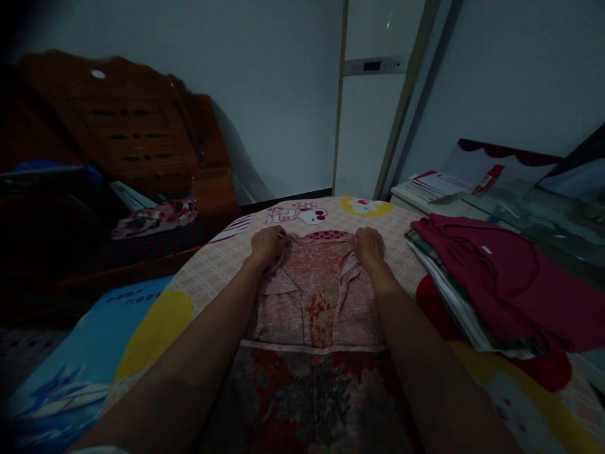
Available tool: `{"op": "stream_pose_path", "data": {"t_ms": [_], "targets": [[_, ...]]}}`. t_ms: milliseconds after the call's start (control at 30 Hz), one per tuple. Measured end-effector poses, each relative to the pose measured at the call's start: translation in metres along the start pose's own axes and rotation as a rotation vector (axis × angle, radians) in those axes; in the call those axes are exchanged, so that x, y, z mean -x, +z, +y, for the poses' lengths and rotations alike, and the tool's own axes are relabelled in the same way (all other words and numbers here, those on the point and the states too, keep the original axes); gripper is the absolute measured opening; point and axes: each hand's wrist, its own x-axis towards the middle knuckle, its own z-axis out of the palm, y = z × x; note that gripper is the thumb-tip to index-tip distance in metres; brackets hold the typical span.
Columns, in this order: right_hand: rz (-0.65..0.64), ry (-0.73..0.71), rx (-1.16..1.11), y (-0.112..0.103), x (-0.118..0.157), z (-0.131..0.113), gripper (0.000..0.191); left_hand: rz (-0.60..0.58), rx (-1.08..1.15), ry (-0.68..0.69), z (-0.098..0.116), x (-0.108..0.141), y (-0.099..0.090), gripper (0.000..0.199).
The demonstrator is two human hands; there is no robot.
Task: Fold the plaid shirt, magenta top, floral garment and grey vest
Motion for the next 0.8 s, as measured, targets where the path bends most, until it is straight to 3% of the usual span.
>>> {"op": "stream_pose_path", "data": {"t_ms": [367,567,700,800], "targets": [[-0.01,-0.109,-0.026,0.003,-0.003,0.006,0.026,-0.035,0.01,0.093,-0.009,-0.016,0.0,0.023],[0.204,-0.085,-0.085,-0.01,-0.002,0.005,0.029,0.056,0.164,0.001,-0.009,-0.019,-0.004,0.021],[0.235,-0.009,-0.271,-0.025,-0.005,-0.002,0.025,0.167,0.344,-0.1,-0.012,-0.023,-0.012,0.017],[0.194,0.113,-0.579,-0.031,-0.008,-0.01,0.02,0.118,0.575,-0.198,-0.01,-0.024,-0.019,0.012]]}}
